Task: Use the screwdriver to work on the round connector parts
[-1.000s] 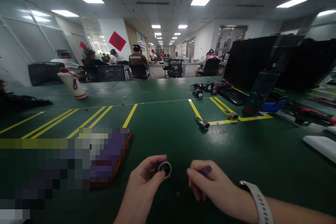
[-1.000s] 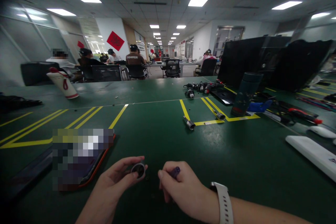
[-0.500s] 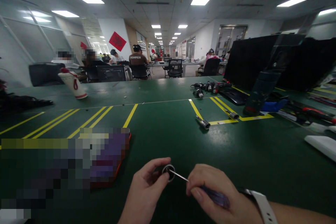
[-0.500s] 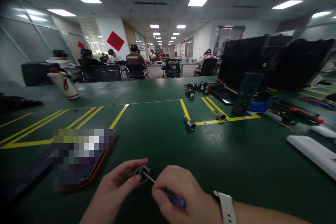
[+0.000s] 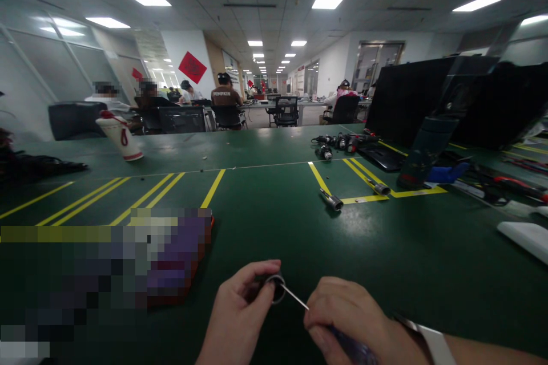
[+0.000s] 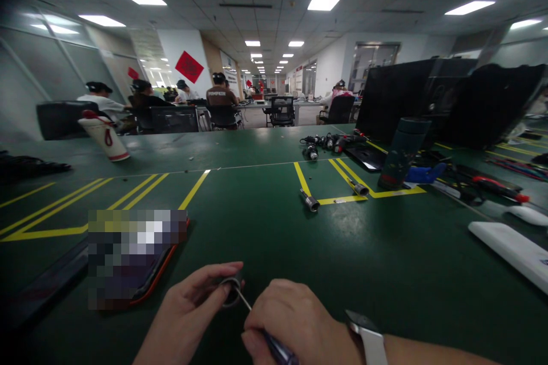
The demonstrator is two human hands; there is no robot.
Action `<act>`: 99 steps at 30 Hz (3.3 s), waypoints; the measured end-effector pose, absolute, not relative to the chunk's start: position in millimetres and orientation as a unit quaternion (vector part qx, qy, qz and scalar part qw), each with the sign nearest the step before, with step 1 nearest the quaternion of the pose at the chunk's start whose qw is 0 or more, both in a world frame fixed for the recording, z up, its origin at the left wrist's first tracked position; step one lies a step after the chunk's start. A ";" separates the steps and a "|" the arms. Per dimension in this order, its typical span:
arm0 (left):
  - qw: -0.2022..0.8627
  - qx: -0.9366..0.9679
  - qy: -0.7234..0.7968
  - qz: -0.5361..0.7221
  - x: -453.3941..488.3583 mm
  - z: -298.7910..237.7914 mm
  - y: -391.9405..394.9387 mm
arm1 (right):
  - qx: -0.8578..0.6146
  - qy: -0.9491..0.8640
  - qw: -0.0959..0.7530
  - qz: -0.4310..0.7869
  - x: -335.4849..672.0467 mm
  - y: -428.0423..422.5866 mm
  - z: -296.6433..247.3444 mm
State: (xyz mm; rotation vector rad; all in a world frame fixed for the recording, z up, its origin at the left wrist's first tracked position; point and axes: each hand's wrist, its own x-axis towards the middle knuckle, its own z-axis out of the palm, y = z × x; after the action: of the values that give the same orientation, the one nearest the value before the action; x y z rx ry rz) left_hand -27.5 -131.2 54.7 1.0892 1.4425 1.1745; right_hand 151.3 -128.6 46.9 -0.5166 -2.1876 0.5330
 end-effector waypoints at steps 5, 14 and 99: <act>0.482 0.446 0.580 0.483 -28.0 49.9 -130.3 | -0.193 -0.874 0.402 0.191 150.0 -127.8 44.9; 0.494 0.445 0.572 0.481 -29.2 47.6 -130.9 | -0.191 -0.881 0.401 0.163 150.1 -128.3 44.0; 0.451 0.456 0.575 0.508 -32.1 43.4 -126.3 | -0.214 -0.844 0.428 0.243 147.6 -125.4 40.4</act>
State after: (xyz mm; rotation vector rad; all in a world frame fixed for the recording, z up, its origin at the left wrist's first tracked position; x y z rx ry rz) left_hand -32.1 -126.3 43.4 1.1267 1.4202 1.2564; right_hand 147.6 -125.4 40.4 -0.5348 -2.1070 0.6080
